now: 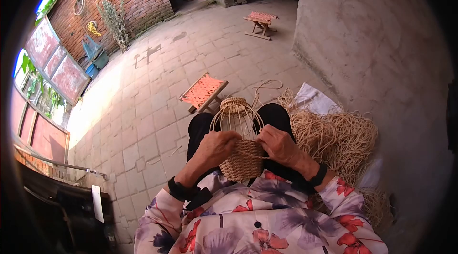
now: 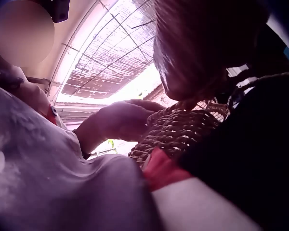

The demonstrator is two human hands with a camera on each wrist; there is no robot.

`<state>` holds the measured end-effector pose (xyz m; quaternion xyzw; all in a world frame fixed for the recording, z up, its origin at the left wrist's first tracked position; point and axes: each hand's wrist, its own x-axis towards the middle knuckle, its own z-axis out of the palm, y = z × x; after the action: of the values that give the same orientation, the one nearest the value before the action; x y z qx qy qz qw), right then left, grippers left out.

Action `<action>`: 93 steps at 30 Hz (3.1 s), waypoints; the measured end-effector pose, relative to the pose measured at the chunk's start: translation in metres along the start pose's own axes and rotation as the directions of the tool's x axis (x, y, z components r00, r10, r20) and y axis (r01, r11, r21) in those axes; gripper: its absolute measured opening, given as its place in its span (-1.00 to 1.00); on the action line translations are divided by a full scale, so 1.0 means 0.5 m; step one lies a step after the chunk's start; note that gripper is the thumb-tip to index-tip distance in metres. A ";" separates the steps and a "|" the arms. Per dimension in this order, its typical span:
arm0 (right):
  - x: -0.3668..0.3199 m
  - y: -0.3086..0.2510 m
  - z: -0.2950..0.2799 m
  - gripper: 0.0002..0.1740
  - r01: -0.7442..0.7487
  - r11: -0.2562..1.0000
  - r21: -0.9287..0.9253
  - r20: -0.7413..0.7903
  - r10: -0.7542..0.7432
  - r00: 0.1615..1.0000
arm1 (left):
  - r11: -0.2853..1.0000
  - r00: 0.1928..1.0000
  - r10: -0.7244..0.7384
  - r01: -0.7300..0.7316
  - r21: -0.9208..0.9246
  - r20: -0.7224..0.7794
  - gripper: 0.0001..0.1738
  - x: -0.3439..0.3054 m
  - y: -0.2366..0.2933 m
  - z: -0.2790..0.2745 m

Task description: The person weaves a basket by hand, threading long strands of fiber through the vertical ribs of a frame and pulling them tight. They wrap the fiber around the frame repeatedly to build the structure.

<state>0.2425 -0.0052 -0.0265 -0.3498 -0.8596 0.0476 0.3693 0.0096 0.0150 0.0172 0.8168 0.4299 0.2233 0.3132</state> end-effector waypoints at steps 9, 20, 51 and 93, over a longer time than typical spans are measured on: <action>0.039 -0.040 -0.028 -0.81 -0.145 0.957 0.251 0.007 0.148 0.989 | 0.889 0.949 -0.168 0.262 -0.375 0.266 -0.73 -0.007 -0.029 -0.019; 0.040 -0.027 0.002 -0.85 -0.312 0.899 0.309 0.131 0.284 0.950 | 0.727 0.945 -0.144 0.302 -0.617 0.292 -0.61 -0.033 -0.044 -0.038; -0.106 0.012 -0.112 -0.68 -0.542 0.802 0.249 -0.006 0.561 0.828 | 0.957 0.930 -0.165 0.071 -0.282 -0.327 -0.89 -0.058 0.039 -0.029; -0.026 -0.075 0.002 -0.59 -0.174 -0.468 0.866 0.452 0.586 0.673 | 0.747 0.970 -0.232 0.221 -0.626 0.066 -0.69 -0.045 -0.096 0.021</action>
<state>0.2265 -0.0415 -0.0222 -0.2252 -0.2083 0.7771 0.5496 -0.0226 0.0134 -0.0263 0.6048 0.4289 0.3211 0.5891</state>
